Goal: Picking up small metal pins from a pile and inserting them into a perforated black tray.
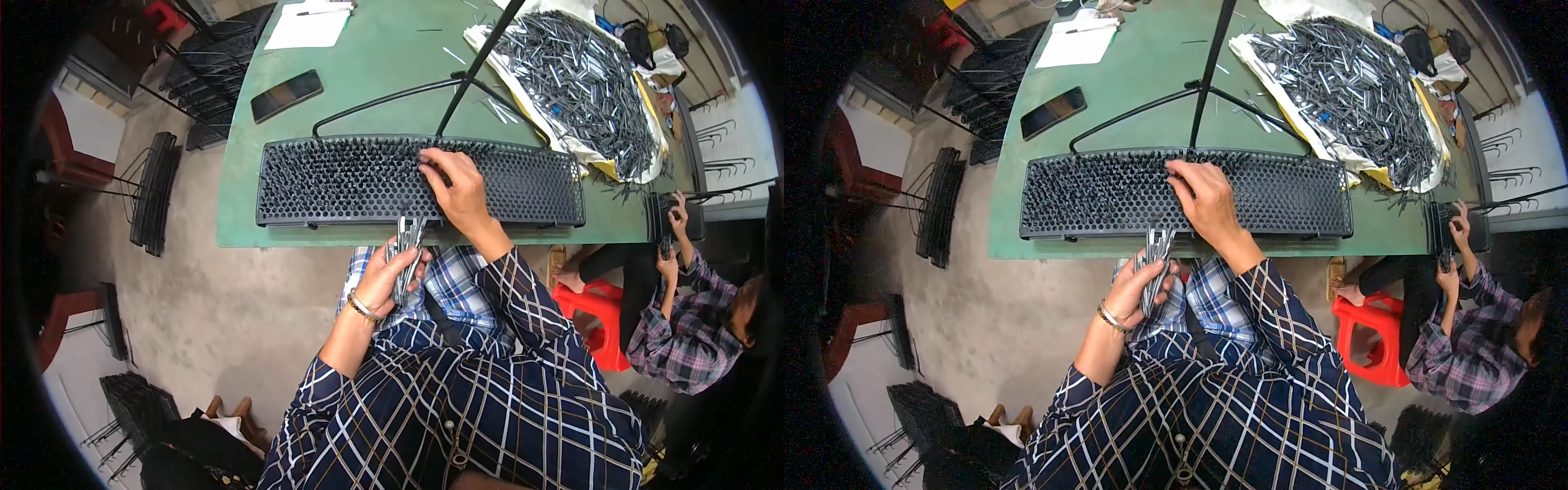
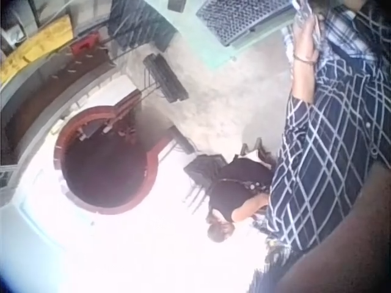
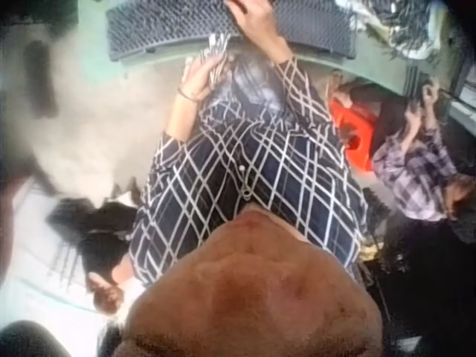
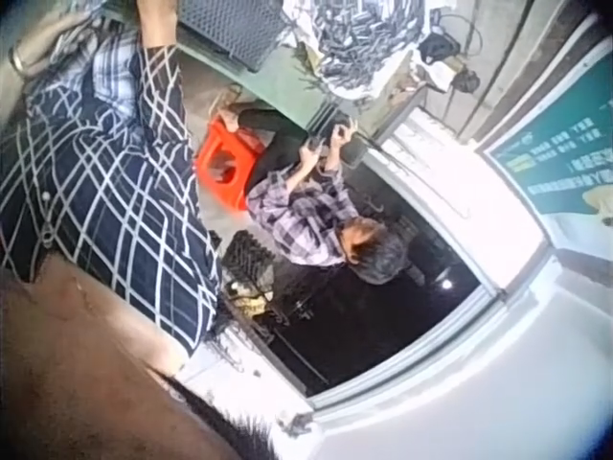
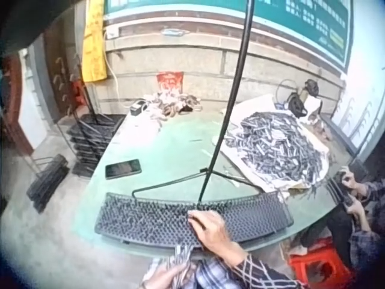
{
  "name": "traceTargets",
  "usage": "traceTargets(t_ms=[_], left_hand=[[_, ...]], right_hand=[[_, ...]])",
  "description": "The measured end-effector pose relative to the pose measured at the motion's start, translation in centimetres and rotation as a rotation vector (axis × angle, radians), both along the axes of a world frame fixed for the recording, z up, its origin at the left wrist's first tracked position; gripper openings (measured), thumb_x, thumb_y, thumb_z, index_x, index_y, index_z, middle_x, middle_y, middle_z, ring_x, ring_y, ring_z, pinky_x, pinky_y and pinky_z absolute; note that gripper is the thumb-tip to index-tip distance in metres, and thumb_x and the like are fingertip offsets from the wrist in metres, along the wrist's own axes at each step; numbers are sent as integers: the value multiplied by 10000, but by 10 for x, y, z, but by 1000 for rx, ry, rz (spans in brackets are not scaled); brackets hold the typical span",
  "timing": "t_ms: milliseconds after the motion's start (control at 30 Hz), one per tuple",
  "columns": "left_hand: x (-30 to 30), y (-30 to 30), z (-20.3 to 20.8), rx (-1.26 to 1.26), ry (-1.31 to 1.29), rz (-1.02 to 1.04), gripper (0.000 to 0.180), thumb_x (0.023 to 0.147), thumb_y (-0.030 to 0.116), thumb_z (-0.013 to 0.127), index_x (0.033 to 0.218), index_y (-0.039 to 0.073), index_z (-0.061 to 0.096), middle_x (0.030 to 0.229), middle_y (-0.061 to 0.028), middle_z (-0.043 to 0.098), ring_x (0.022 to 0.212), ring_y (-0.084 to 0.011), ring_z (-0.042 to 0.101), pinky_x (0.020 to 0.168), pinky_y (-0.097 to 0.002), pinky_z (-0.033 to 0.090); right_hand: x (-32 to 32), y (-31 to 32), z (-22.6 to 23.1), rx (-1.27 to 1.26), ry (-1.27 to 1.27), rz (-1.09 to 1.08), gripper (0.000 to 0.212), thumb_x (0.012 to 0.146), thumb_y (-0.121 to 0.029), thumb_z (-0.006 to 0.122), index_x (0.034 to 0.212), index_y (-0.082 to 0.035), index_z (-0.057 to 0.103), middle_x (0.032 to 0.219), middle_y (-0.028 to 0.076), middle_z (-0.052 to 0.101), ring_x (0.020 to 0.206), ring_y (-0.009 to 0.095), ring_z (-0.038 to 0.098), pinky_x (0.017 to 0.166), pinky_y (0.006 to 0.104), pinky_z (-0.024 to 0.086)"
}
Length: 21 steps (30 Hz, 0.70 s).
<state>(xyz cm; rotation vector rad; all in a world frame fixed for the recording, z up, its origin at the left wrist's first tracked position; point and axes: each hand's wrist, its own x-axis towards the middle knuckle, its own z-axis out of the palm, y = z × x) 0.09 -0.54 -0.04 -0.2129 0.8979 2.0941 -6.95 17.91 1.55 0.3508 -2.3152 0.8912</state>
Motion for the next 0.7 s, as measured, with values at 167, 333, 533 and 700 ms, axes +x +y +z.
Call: traceTargets(t_ms=[167, 333, 533, 700], left_hand=[[1, -4, 1, -12, -5, -7, 203, 915, 141, 559, 1098, 89, 488, 912, -73, 621, 715, -100, 571, 500, -205, 449], [0, -4, -2, 4, -4, -15, 191, 919, 144, 553, 1093, 87, 497, 913, -69, 621, 716, -95, 566, 497, -199, 444], [3, -19, -3, 44, 15, -4, 266, 920, 138, 552, 1171, 81, 483, 925, -59, 604, 706, -81, 549, 482, -179, 432], [6, -34, -8, -25, -20, -3, 255, 916, 122, 554, 1155, 66, 482, 928, -72, 602, 706, -86, 550, 485, -186, 440]], right_hand=[[3, 2, -2, 67, 12, 3, 186, 780, -50, 680, 963, -28, 653, 923, 100, 653, 834, 270, 615, 766, 360, 471], [8, 0, 8, 115, -11, 19, 214, 763, -39, 685, 975, -24, 663, 981, 111, 609, 872, 278, 597, 774, 352, 471], [34, -7, 27, 121, -225, 250, 281, 744, -79, 696, 1017, -29, 649, 972, 115, 595, 903, 275, 584, 799, 356, 456], [34, -13, 10, 238, -254, 283, 258, 767, -78, 669, 1016, -24, 631, 965, 106, 596, 890, 285, 580, 790, 363, 445]])
